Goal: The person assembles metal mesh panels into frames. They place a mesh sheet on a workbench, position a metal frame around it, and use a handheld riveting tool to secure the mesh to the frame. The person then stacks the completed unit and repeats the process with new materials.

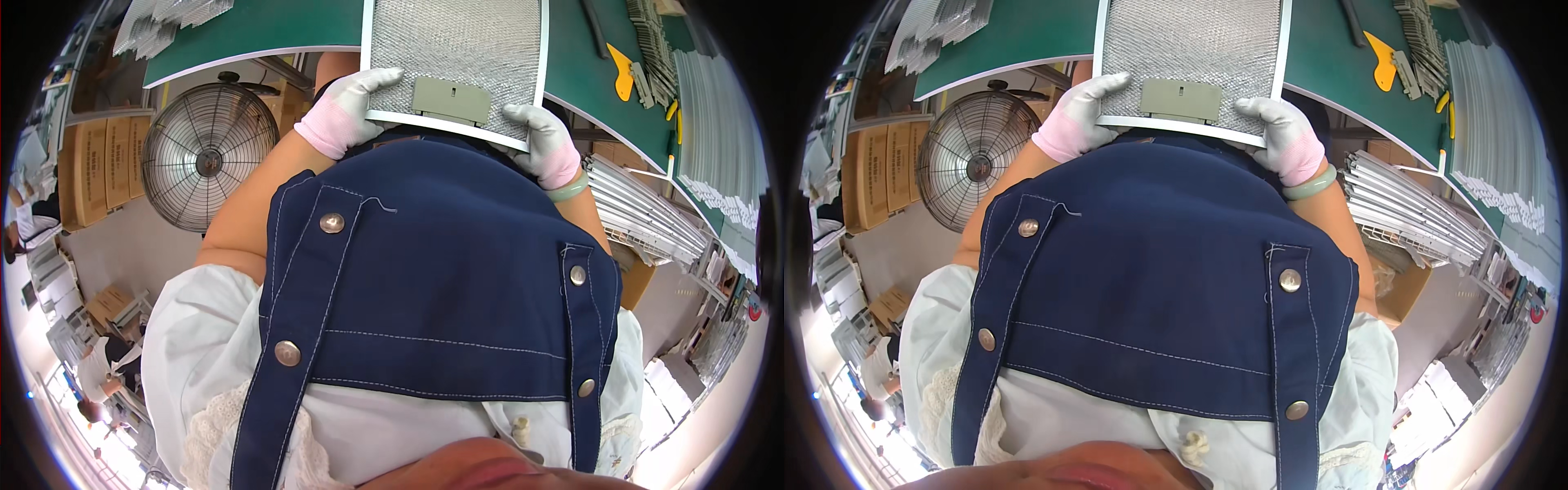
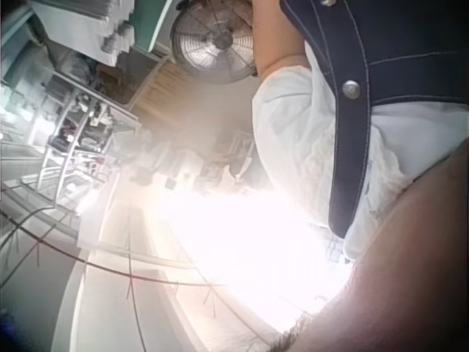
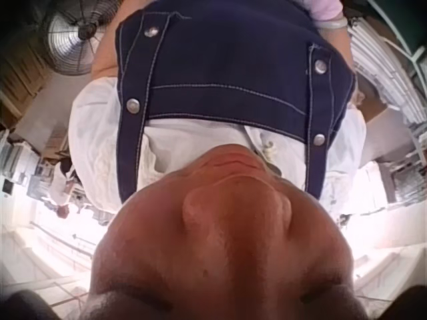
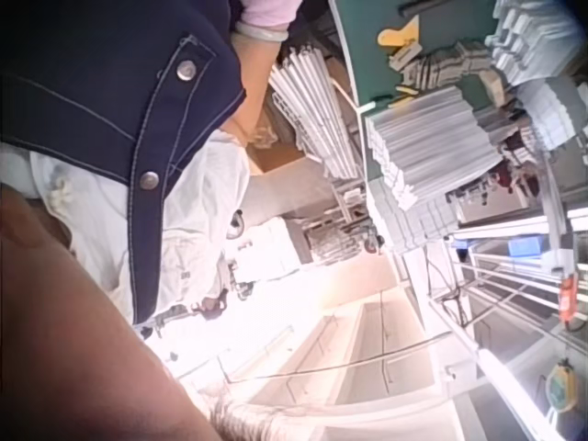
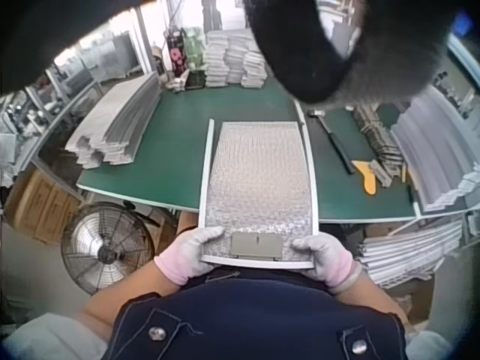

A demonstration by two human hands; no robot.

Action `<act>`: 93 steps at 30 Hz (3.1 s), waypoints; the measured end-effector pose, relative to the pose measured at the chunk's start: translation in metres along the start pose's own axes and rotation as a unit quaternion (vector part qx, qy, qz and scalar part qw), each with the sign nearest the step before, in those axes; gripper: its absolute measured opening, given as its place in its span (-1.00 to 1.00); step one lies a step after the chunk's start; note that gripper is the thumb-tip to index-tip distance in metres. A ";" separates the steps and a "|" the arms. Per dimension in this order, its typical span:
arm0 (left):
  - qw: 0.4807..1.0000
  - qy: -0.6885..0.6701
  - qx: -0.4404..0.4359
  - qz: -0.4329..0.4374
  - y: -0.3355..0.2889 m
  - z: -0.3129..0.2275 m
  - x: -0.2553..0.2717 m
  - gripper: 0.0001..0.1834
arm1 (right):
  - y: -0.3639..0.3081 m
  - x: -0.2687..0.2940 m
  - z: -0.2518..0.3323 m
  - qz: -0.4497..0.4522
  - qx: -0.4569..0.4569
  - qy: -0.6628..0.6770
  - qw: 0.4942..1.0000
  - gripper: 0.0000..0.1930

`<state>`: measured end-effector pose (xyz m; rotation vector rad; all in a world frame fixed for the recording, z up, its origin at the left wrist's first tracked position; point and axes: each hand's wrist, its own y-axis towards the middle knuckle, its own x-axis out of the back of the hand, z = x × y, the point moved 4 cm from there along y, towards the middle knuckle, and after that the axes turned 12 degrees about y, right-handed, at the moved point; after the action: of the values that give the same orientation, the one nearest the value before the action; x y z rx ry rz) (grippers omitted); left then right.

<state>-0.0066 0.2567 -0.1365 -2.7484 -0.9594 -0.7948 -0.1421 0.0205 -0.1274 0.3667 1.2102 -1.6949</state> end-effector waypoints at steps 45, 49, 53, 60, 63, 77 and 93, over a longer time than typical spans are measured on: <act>0.995 0.056 0.061 -0.051 0.002 -0.006 0.017 -0.40 | 0.007 0.000 0.001 -0.038 0.205 -0.132 0.969 -0.62; 0.970 0.240 -0.017 -0.028 -0.001 -0.007 0.017 -0.15 | 0.007 0.000 0.008 -0.009 0.130 -0.149 0.980 -0.63; 0.971 -0.164 0.164 0.052 0.006 0.034 0.015 -0.26 | 0.003 -0.009 0.004 -0.003 0.142 -0.117 0.983 -0.65; 0.911 -0.383 0.153 0.012 0.004 0.033 0.006 -0.26 | 0.003 -0.021 0.000 0.051 0.140 -0.131 0.980 -0.64; 0.931 -0.336 0.140 -0.005 0.003 0.028 0.013 -0.23 | 0.012 -0.015 -0.006 0.046 0.079 -0.151 0.984 -0.64; 0.835 -0.441 0.311 0.108 0.013 -0.004 0.005 -0.62 | 0.009 -0.003 -0.002 -0.005 0.135 -0.065 0.989 -0.75; 0.891 -0.391 0.225 -0.047 0.009 -0.010 0.000 -0.53 | 0.004 0.000 0.004 -0.082 0.190 -0.186 0.960 -0.63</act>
<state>-0.0056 0.2466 -0.1276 -2.5773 -1.1936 0.5531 -0.1376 0.0172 -0.1279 0.1658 0.6515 -2.0350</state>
